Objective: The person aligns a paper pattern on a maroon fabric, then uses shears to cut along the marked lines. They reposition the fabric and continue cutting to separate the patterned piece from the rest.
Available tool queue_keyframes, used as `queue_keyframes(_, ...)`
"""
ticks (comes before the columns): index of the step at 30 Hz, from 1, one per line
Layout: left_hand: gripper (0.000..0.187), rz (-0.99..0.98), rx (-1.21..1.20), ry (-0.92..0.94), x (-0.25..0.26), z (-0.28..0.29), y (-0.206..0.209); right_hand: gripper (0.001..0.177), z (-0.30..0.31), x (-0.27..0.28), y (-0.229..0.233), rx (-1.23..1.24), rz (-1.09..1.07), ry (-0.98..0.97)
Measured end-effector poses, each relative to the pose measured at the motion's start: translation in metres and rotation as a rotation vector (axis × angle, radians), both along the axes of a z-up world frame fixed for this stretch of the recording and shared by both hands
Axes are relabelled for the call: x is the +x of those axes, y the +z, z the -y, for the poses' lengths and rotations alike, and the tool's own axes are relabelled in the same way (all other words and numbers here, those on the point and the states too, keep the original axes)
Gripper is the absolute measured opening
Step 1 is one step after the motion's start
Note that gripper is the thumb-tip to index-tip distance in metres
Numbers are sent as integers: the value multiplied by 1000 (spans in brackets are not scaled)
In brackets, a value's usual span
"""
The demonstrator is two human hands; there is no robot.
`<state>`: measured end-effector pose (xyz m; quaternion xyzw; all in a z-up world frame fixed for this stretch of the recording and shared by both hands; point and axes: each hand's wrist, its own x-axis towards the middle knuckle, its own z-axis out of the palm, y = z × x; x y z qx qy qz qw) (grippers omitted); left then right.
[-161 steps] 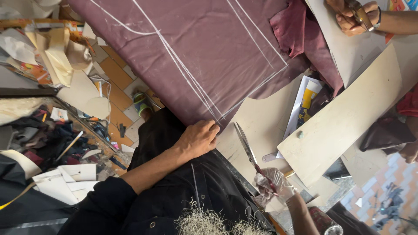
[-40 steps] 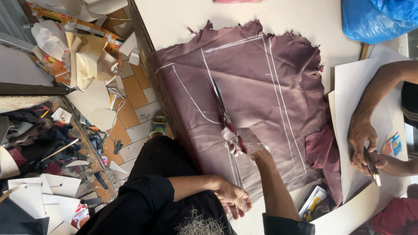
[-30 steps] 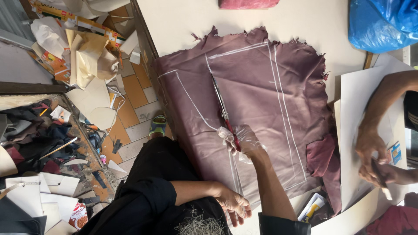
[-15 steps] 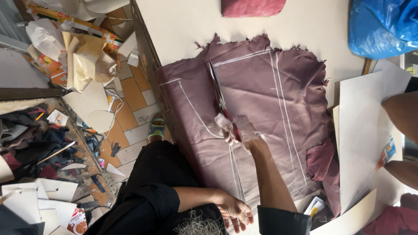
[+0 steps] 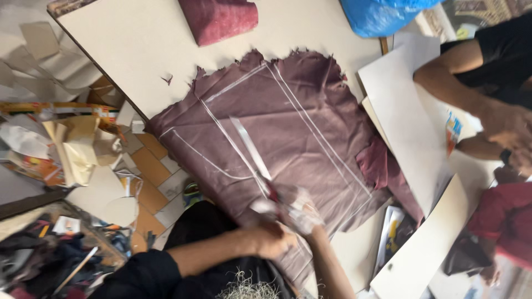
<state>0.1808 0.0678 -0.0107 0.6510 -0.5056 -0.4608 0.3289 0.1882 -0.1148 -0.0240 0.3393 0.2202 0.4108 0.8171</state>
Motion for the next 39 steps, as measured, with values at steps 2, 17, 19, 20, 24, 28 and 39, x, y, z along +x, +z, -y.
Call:
queue_keyframes(2, 14, 548, -123, 265, 28, -29, 9, 38, 25, -73, 31, -417, 132, 38)
queue_keyframes(17, 36, 612, -542, 754, 63, -142, 97, 34, -4, -261, 63, -2355, -118, 210)
queue_keyframes(19, 25, -351, -500, 1136, 90, -182, 124, 33, -16, -289, 60, -2326, -193, 232)
queue_keyframes(20, 21, 379, -514, 1188, 103, -211, 142, 33, -21, -293, 56, -2314, -216, 233)
queue_keyframes(24, 17, 375, -648, 1313, 171, -275, 201, 31, -30, -298, 54, -2286, -261, 222)
queue_keyframes(28, 27, 658, -310, 1153, 260, -278, 207, 32, -63, -280, 59, -2233, -361, -30)
queue_keyframes(39, 64, 1041, 38, 445, 335, -169, 125, 31, -171, -250, 68, -1956, -709, -81)
